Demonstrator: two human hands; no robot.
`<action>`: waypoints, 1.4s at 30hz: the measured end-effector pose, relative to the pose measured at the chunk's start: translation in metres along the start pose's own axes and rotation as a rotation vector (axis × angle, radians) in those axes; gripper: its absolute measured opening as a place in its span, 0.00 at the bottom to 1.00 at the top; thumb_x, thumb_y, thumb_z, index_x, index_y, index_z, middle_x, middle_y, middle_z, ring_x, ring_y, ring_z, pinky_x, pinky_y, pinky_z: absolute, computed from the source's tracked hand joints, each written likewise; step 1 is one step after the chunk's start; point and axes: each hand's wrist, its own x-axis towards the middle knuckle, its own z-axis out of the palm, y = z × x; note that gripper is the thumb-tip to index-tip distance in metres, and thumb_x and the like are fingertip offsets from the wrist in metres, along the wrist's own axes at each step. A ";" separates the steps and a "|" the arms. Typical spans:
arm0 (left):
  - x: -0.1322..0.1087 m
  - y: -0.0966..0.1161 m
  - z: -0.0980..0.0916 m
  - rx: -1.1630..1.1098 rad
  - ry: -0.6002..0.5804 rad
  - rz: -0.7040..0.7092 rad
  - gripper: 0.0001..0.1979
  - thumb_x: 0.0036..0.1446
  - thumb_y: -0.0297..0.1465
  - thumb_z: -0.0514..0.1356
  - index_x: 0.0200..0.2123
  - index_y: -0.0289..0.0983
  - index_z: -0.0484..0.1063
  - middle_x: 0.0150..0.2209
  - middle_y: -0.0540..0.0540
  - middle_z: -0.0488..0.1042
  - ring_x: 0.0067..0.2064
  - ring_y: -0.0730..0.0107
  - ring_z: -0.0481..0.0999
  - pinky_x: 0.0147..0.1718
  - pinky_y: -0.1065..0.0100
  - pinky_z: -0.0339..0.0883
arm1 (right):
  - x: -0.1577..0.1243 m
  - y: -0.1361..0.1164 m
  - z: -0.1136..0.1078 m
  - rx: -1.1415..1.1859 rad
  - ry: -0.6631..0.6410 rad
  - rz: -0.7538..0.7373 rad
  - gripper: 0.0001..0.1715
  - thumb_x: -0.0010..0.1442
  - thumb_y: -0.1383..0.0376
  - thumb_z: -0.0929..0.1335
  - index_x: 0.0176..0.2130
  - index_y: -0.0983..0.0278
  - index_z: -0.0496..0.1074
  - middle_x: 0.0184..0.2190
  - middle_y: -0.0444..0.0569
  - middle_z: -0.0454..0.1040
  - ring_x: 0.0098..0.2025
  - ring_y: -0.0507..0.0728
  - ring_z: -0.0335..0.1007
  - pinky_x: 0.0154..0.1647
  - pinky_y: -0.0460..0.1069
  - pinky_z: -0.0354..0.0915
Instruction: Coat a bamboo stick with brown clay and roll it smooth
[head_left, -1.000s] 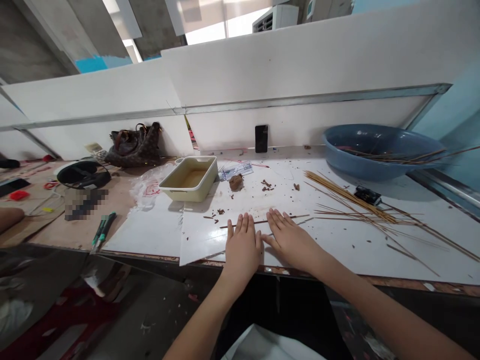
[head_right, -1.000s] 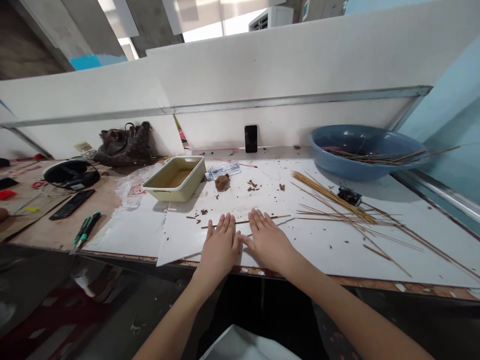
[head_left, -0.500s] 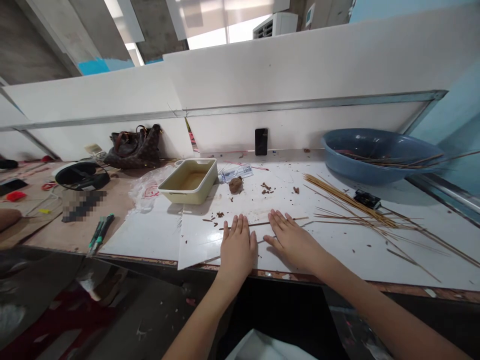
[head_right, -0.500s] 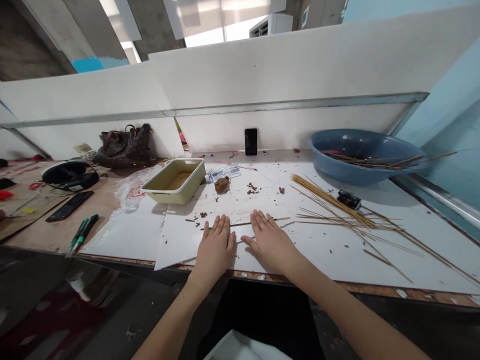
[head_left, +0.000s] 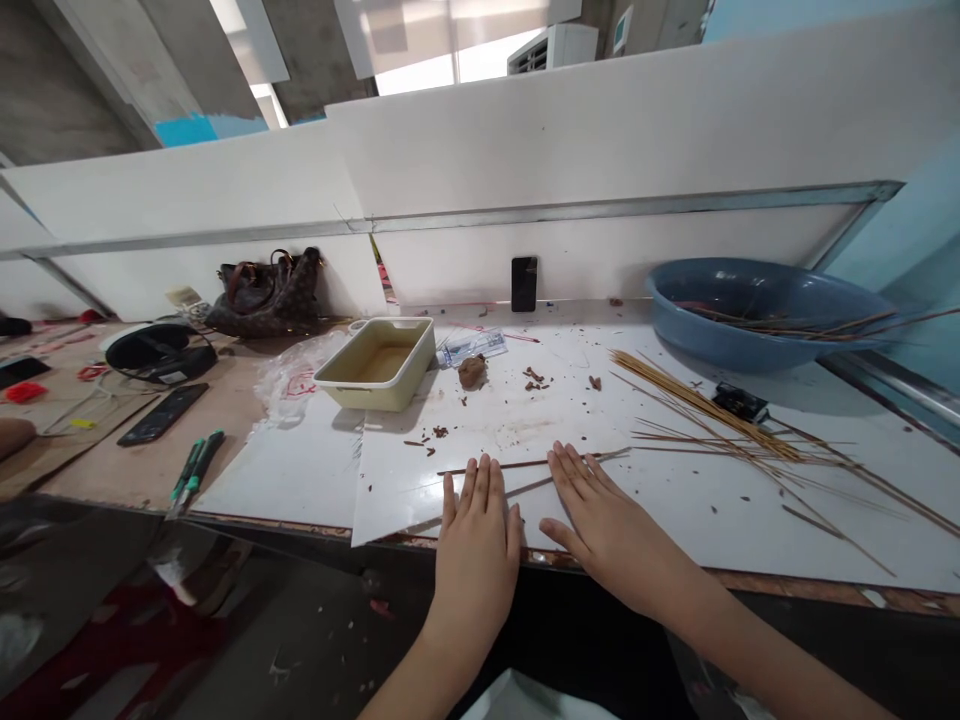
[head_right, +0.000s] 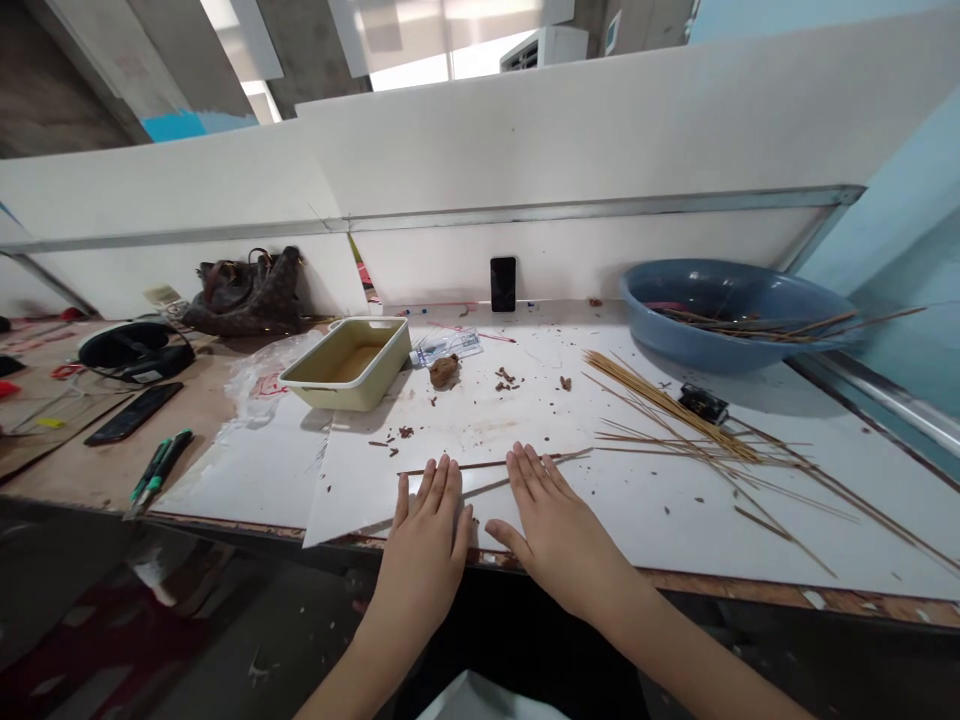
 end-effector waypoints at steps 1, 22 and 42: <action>0.002 0.002 -0.001 0.004 0.005 0.006 0.28 0.77 0.34 0.46 0.74 0.32 0.61 0.76 0.40 0.60 0.78 0.54 0.57 0.76 0.43 0.53 | 0.003 -0.001 -0.003 0.005 0.004 -0.017 0.51 0.78 0.42 0.55 0.79 0.71 0.35 0.79 0.63 0.41 0.81 0.67 0.40 0.79 0.66 0.52; 0.043 0.009 0.006 -0.059 -0.211 0.039 0.31 0.74 0.34 0.50 0.76 0.30 0.58 0.76 0.36 0.58 0.78 0.52 0.55 0.78 0.45 0.46 | 0.053 -0.012 -0.008 0.086 -0.127 -0.044 0.48 0.79 0.44 0.49 0.77 0.78 0.51 0.78 0.68 0.48 0.81 0.67 0.42 0.81 0.68 0.44; 0.031 0.001 -0.002 -0.060 -0.153 -0.030 0.29 0.76 0.34 0.48 0.74 0.27 0.60 0.76 0.35 0.58 0.78 0.53 0.55 0.77 0.44 0.49 | 0.037 -0.005 0.004 -0.054 -0.005 -0.042 0.45 0.79 0.46 0.54 0.78 0.75 0.48 0.77 0.68 0.51 0.80 0.68 0.46 0.79 0.71 0.46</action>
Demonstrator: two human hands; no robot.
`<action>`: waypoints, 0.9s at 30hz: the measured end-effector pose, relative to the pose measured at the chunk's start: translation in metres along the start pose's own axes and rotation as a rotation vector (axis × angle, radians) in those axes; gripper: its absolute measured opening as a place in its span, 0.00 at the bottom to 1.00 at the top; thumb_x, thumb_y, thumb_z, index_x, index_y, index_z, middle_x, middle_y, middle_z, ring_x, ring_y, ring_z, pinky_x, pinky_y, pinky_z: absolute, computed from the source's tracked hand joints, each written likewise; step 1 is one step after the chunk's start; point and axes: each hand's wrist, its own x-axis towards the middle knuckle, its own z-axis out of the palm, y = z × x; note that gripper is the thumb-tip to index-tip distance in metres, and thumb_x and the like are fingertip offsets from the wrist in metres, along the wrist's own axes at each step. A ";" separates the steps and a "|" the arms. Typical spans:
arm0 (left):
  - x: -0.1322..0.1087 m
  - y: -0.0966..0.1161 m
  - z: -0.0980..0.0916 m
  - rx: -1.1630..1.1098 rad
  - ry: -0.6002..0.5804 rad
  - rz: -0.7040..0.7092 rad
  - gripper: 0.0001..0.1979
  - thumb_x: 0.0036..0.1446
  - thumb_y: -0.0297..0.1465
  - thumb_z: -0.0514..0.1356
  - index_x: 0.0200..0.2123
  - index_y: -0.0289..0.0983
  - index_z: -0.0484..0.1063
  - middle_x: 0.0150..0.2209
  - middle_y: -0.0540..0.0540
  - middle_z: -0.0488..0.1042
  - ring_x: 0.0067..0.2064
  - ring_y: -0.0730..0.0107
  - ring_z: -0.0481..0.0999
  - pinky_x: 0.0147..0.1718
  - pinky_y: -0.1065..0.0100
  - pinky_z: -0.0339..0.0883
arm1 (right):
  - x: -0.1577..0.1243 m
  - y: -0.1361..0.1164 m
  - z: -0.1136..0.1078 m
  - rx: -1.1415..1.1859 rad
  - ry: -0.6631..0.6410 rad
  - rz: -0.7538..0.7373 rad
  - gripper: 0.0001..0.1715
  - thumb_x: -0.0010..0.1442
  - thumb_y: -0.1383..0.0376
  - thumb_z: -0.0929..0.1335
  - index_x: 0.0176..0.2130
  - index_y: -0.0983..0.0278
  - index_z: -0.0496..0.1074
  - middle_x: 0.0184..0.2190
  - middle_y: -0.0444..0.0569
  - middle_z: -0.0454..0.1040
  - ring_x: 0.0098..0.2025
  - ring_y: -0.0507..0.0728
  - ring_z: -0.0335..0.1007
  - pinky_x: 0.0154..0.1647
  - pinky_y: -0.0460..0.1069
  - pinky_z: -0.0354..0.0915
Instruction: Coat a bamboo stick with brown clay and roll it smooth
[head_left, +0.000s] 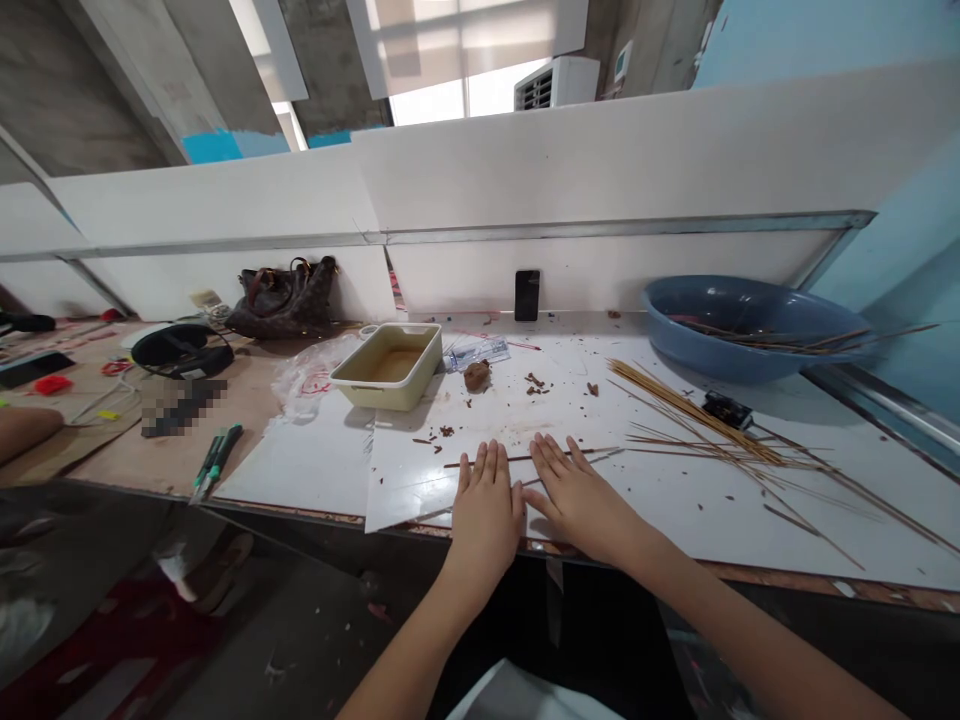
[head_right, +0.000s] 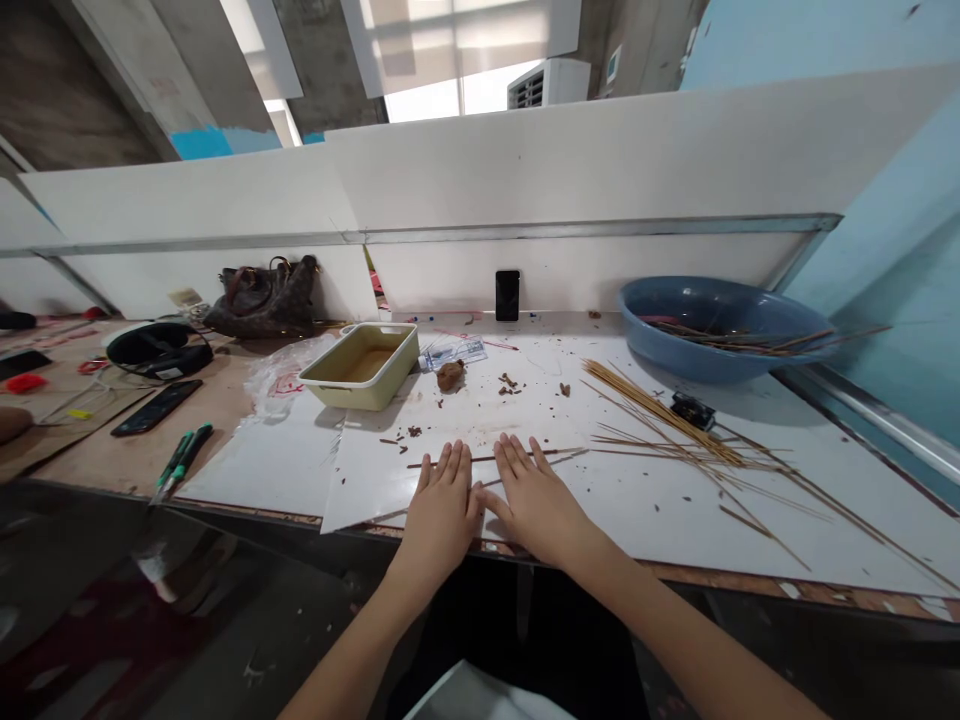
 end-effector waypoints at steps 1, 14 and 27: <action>-0.009 -0.001 0.003 0.000 0.026 0.016 0.29 0.77 0.34 0.48 0.75 0.29 0.60 0.76 0.36 0.58 0.78 0.54 0.55 0.77 0.44 0.50 | -0.009 -0.001 0.003 -0.002 0.007 -0.012 0.46 0.79 0.45 0.54 0.78 0.75 0.49 0.77 0.68 0.50 0.80 0.68 0.46 0.79 0.70 0.46; 0.010 -0.008 -0.004 -0.001 0.000 -0.041 0.29 0.77 0.35 0.46 0.73 0.27 0.62 0.75 0.34 0.61 0.77 0.51 0.58 0.76 0.40 0.48 | 0.006 0.011 -0.003 -0.030 0.026 0.020 0.44 0.79 0.46 0.55 0.78 0.72 0.50 0.76 0.69 0.55 0.80 0.68 0.48 0.79 0.74 0.41; 0.019 -0.017 -0.008 0.035 -0.011 -0.055 0.28 0.76 0.32 0.47 0.73 0.27 0.63 0.74 0.33 0.61 0.77 0.49 0.59 0.76 0.37 0.48 | 0.017 0.021 -0.007 0.009 0.002 0.091 0.46 0.78 0.44 0.54 0.79 0.72 0.48 0.76 0.67 0.54 0.80 0.67 0.47 0.80 0.71 0.43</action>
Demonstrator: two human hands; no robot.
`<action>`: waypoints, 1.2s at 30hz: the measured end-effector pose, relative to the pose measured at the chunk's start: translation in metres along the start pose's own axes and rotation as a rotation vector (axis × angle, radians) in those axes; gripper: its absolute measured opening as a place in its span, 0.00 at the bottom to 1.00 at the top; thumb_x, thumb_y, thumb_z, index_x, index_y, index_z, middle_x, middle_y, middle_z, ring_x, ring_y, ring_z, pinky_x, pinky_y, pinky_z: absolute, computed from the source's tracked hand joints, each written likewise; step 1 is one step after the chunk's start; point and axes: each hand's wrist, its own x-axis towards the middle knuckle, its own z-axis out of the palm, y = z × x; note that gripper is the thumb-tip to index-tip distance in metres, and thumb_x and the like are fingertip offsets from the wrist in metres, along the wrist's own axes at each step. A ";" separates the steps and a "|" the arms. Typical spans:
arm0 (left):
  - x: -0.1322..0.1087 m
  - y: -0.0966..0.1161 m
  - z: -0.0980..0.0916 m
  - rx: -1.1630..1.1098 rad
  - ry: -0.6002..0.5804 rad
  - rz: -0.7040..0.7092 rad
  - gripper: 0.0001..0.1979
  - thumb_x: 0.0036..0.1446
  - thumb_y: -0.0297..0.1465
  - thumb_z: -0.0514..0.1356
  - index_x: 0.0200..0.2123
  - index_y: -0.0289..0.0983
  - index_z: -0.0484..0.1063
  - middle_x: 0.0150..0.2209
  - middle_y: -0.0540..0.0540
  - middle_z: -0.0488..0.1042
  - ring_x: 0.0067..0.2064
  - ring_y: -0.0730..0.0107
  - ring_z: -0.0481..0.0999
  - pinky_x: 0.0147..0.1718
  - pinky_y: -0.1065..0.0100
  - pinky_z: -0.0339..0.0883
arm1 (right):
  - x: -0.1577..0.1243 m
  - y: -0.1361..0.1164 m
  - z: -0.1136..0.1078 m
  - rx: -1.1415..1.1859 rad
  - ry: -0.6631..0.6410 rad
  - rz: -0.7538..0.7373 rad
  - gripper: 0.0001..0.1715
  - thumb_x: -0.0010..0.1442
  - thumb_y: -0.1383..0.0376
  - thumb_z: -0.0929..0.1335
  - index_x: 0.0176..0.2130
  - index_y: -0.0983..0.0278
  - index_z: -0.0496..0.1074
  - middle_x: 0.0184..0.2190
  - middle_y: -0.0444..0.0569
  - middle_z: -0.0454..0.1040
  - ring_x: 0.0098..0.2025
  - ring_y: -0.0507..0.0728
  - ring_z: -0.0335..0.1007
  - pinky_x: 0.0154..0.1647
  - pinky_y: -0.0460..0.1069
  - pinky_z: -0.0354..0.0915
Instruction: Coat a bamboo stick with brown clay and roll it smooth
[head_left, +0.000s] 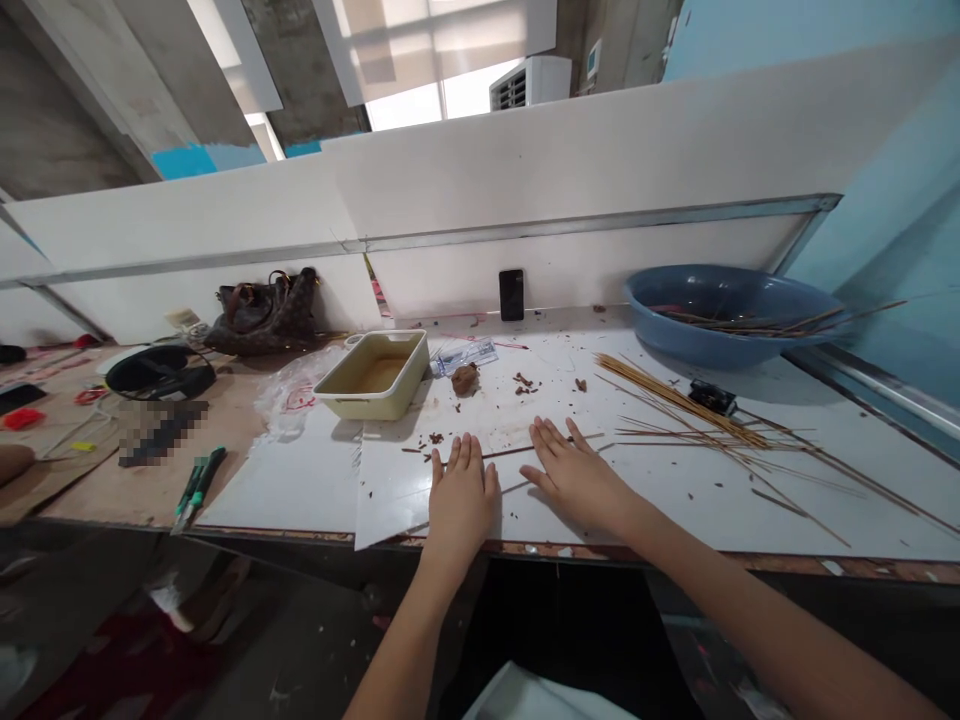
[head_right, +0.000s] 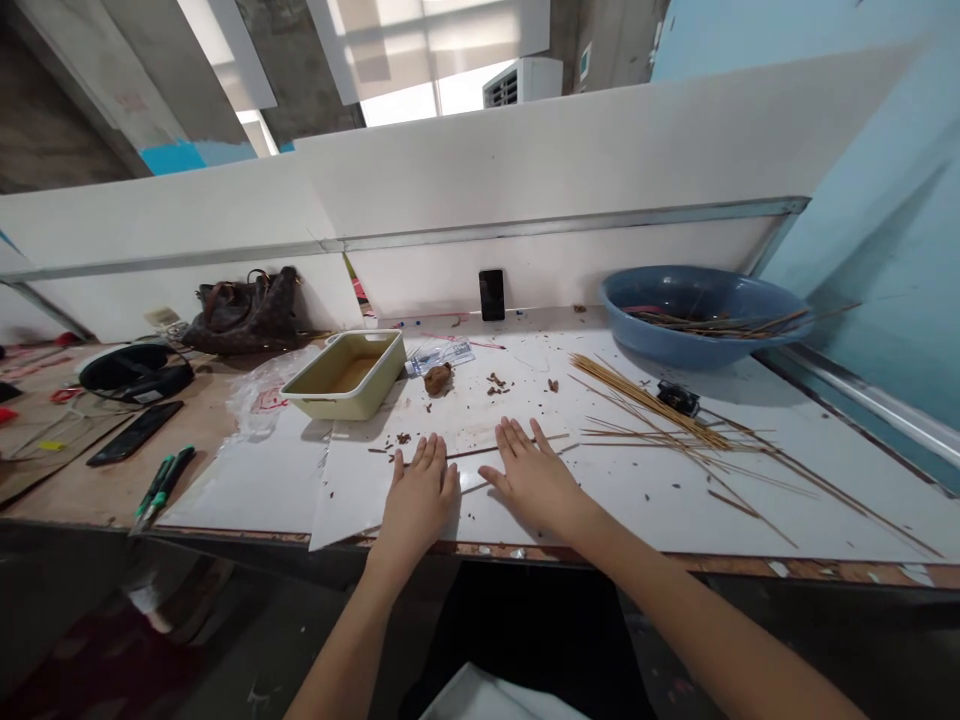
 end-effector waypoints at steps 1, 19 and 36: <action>0.001 0.000 0.000 0.005 0.000 -0.001 0.28 0.76 0.32 0.47 0.73 0.26 0.63 0.74 0.32 0.61 0.77 0.50 0.58 0.76 0.38 0.48 | 0.002 0.000 -0.001 0.003 -0.014 0.012 0.46 0.78 0.44 0.54 0.78 0.73 0.49 0.77 0.67 0.53 0.80 0.67 0.46 0.80 0.70 0.42; -0.012 -0.010 0.011 0.003 0.064 0.011 0.29 0.76 0.33 0.47 0.75 0.32 0.59 0.75 0.34 0.61 0.77 0.50 0.58 0.76 0.38 0.48 | -0.016 0.002 0.002 -0.023 -0.001 0.052 0.51 0.77 0.41 0.51 0.77 0.77 0.52 0.77 0.68 0.51 0.80 0.67 0.45 0.81 0.69 0.41; -0.036 -0.015 0.007 0.002 -0.013 -0.003 0.29 0.77 0.34 0.45 0.76 0.32 0.58 0.76 0.37 0.58 0.78 0.51 0.55 0.76 0.39 0.48 | -0.040 0.017 0.009 -0.030 0.030 -0.027 0.49 0.78 0.43 0.53 0.77 0.78 0.51 0.76 0.70 0.54 0.79 0.70 0.51 0.79 0.70 0.50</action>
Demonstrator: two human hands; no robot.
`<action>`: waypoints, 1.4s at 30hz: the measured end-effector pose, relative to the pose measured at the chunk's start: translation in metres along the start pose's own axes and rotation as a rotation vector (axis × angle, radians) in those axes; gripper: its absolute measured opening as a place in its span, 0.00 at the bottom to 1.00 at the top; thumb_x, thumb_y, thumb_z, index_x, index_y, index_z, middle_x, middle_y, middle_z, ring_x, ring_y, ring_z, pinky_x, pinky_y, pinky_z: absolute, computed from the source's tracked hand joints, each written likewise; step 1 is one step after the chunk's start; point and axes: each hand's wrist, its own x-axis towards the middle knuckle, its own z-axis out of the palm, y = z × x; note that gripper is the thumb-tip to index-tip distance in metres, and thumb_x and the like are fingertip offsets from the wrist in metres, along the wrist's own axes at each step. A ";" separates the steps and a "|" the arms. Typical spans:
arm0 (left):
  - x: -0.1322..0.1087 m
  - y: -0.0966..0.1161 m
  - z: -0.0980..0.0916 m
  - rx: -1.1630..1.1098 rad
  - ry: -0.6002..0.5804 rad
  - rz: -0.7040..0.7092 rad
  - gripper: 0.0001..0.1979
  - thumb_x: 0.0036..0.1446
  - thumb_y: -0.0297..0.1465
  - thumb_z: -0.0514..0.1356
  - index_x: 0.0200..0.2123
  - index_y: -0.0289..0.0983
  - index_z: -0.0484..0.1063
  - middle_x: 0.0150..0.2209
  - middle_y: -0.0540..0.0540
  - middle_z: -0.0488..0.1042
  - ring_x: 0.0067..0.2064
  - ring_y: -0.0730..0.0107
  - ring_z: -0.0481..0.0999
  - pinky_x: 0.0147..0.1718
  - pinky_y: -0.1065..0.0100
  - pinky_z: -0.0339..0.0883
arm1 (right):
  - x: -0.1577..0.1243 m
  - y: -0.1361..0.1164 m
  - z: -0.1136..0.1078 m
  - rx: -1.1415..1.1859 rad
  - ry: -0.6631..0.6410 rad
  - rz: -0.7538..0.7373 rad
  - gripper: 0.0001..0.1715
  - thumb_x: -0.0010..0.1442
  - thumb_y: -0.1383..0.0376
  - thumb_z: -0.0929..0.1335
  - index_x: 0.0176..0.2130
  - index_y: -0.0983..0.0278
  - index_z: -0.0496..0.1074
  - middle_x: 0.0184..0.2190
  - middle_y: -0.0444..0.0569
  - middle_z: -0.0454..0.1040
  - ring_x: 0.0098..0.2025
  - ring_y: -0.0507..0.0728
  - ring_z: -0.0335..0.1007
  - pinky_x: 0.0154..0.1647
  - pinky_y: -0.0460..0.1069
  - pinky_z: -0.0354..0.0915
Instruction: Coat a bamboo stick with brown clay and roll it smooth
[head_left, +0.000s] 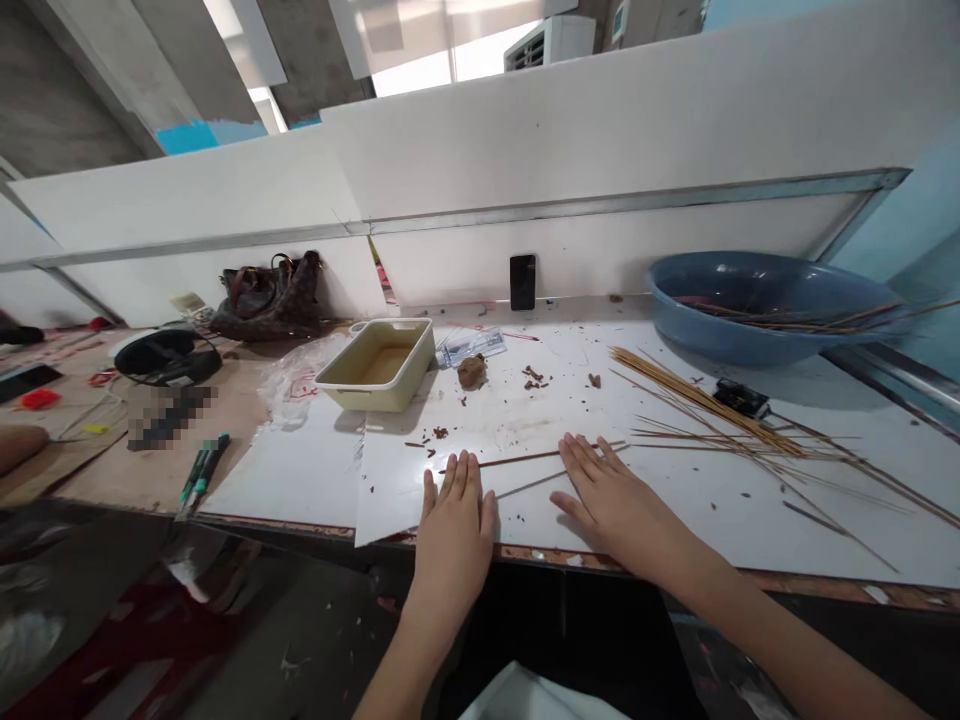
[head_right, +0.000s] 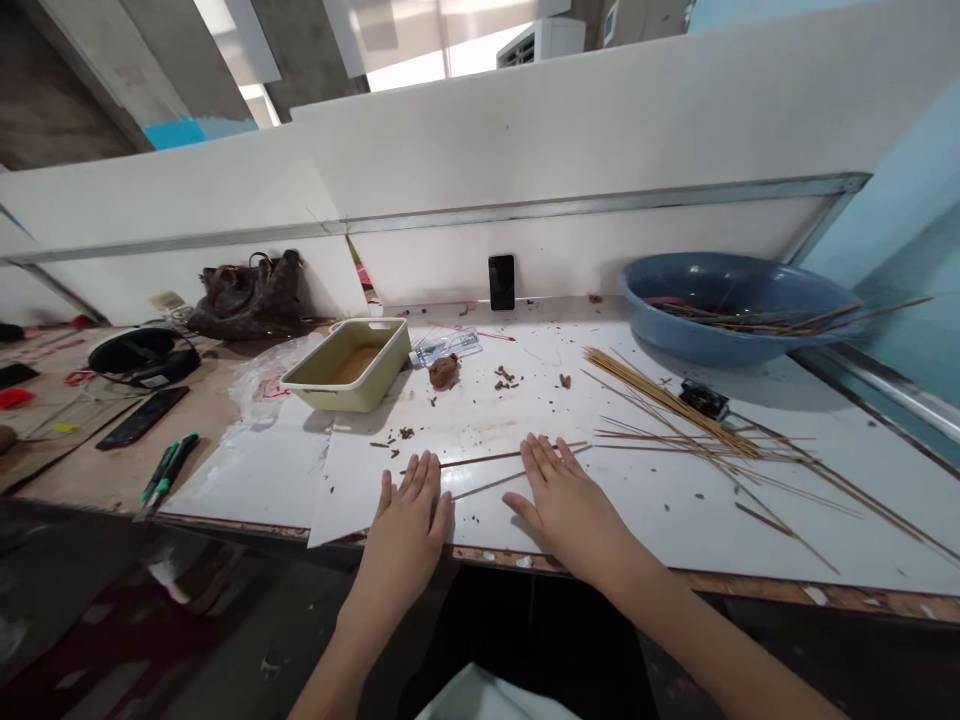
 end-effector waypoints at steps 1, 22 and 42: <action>-0.008 -0.001 0.002 0.000 0.005 0.006 0.29 0.77 0.34 0.45 0.77 0.33 0.56 0.77 0.38 0.57 0.78 0.51 0.55 0.76 0.39 0.49 | -0.008 -0.001 0.004 -0.012 0.023 -0.005 0.49 0.78 0.43 0.53 0.78 0.78 0.49 0.76 0.69 0.53 0.79 0.70 0.51 0.79 0.69 0.51; -0.001 -0.011 -0.007 -0.003 -0.116 -0.015 0.31 0.78 0.38 0.42 0.77 0.30 0.54 0.78 0.38 0.52 0.80 0.51 0.50 0.77 0.39 0.45 | -0.003 0.006 0.005 0.036 -0.019 0.058 0.51 0.77 0.40 0.52 0.78 0.76 0.51 0.77 0.68 0.53 0.79 0.68 0.50 0.80 0.65 0.50; 0.027 -0.009 -0.021 0.008 -0.152 -0.100 0.30 0.78 0.37 0.42 0.77 0.34 0.56 0.79 0.40 0.51 0.81 0.42 0.44 0.74 0.28 0.35 | 0.023 0.015 -0.015 0.006 -0.136 0.065 0.49 0.78 0.43 0.52 0.76 0.78 0.56 0.76 0.67 0.53 0.79 0.69 0.47 0.80 0.66 0.48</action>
